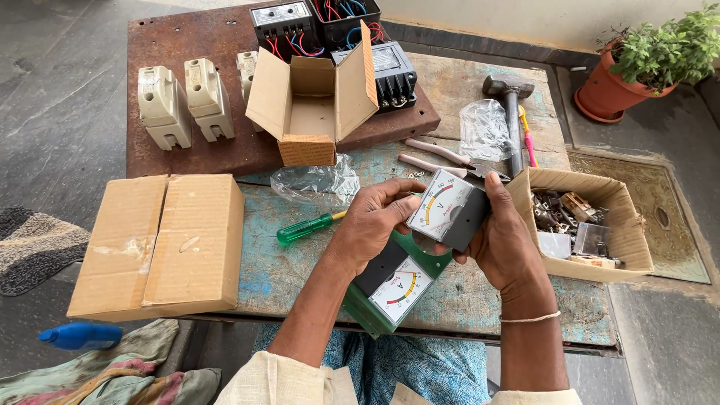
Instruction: The recorder is assembling an analog meter into a green electrical enclosure box on a workbench.
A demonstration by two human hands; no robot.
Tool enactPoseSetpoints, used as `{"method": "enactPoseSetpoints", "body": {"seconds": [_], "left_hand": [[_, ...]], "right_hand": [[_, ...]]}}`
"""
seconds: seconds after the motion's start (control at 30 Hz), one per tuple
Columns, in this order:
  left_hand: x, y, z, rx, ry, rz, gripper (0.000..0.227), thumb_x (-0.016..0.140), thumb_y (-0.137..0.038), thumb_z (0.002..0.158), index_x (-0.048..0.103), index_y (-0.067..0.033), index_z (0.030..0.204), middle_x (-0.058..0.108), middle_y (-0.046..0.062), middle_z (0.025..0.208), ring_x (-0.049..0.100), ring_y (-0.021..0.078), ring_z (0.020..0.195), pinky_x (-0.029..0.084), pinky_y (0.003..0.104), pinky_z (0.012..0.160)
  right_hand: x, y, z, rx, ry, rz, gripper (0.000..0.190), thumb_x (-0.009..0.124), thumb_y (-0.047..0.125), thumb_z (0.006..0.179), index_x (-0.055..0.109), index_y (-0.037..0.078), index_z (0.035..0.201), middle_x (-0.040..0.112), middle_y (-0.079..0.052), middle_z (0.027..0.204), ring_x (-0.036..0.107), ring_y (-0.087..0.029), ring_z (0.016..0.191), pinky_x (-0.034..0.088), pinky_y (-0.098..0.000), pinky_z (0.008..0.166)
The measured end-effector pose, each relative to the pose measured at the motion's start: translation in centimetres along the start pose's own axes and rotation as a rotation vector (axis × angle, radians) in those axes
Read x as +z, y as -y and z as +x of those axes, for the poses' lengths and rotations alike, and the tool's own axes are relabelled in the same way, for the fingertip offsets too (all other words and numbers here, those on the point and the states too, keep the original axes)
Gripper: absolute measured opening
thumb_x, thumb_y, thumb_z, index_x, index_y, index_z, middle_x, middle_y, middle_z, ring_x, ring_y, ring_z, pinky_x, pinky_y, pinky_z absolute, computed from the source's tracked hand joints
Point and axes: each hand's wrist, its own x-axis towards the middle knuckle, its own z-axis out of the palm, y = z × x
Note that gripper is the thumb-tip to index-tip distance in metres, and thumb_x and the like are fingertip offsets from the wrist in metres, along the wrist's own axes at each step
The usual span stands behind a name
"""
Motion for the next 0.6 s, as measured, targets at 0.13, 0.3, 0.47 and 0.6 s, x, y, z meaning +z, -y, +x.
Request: {"method": "enactPoseSetpoints", "body": {"seconds": [0.13,0.3,0.47,0.6], "left_hand": [[0.7,-1.5,-0.9,0.007,0.08,-0.054,0.046,0.072,-0.008,0.091,0.062,0.0013,0.135,0.07,0.015,0.102,0.066,0.013,0.08,0.057,0.026,0.068],[0.0,-1.2,-0.2,0.002,-0.032,-0.221,0.042,0.065,-0.006,0.089,0.065,0.0035,0.13,0.075,0.01,0.104,0.069,0.0123,0.082,0.057,0.026,0.069],[-0.6,-2.1,1.1,-0.007,0.084,-0.093,0.033,0.065,-0.006,0.093,0.073,0.0037,0.124,0.071,0.009,0.104,0.067,0.0147,0.088,0.056,0.028,0.08],[0.6,-3.1,2.3,0.109,0.117,0.302,0.027,0.067,-0.009,0.094,0.079,-0.0014,0.117,0.068,0.006,0.105,0.068,0.0151,0.094,0.057,0.028,0.085]], "right_hand": [[0.3,-0.6,0.0,0.015,-0.033,-0.044,0.067,0.039,0.06,0.101,0.057,0.002,0.128,0.075,-0.018,0.082,0.073,-0.024,0.058,0.051,-0.0295,0.04],[-1.4,-1.4,0.4,0.028,-0.12,-0.378,0.066,0.054,0.053,0.096,0.064,0.002,0.137,0.077,-0.01,0.099,0.07,-0.016,0.087,0.054,-0.032,0.067],[0.7,1.5,-1.0,-0.096,-0.11,-0.569,0.062,0.073,0.036,0.086,0.061,0.008,0.14,0.07,-0.005,0.092,0.06,-0.011,0.081,0.046,-0.0279,0.063],[0.1,0.6,-0.5,-0.135,-0.072,-0.516,0.047,0.076,0.027,0.088,0.069,0.006,0.128,0.066,-0.003,0.084,0.056,-0.01,0.072,0.044,-0.0242,0.057]]}}
